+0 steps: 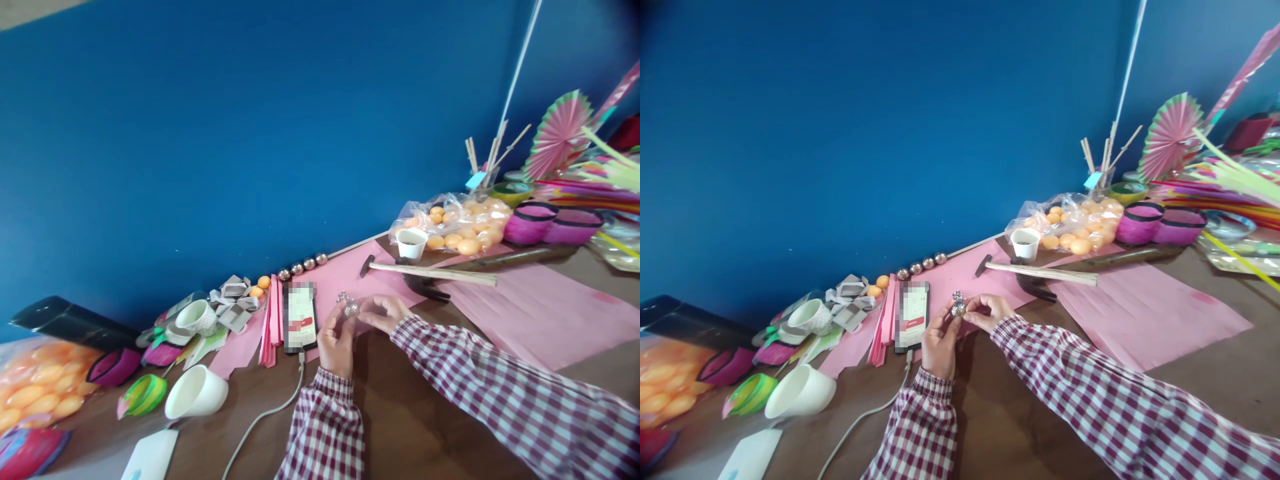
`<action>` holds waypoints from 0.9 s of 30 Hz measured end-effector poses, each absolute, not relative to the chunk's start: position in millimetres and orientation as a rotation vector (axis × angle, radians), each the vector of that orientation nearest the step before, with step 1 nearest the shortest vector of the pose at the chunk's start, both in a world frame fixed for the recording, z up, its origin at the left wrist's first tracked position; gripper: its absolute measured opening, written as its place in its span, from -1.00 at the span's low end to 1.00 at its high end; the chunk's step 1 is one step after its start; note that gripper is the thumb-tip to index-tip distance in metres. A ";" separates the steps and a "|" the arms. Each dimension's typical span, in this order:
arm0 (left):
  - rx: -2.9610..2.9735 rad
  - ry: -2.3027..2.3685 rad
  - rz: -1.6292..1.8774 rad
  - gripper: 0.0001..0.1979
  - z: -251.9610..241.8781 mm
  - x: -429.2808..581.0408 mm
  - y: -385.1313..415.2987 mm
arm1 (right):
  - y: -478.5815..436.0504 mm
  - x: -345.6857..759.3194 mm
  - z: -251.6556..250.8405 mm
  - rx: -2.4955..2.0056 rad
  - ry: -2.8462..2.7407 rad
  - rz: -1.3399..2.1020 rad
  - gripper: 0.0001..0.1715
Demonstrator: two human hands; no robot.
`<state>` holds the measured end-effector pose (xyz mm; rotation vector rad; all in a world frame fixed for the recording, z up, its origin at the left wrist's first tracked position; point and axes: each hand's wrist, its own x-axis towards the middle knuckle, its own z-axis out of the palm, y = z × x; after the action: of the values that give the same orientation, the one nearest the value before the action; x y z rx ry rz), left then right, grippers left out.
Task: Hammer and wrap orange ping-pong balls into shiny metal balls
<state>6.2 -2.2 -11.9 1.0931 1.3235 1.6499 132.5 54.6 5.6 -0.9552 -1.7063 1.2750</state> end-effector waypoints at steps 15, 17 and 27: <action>1.201 1.449 1.629 -0.64 -5.8 8.3 -4.9 | 56.6 133.6 8.6 -0.943 -1.723 1.344 -0.63; 1.197 1.441 1.631 -0.64 -5.3 8.6 -5.0 | 56.7 133.3 8.4 -0.950 -1.732 1.318 -0.63; 1.171 1.402 1.614 -0.63 -4.3 9.9 -5.8 | 57.9 133.4 8.3 -0.993 -1.784 1.257 -0.67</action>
<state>9.9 -5.8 -4.3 1.1712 1.4021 1.6144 133.4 57.9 8.3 -0.9926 -1.7836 1.2568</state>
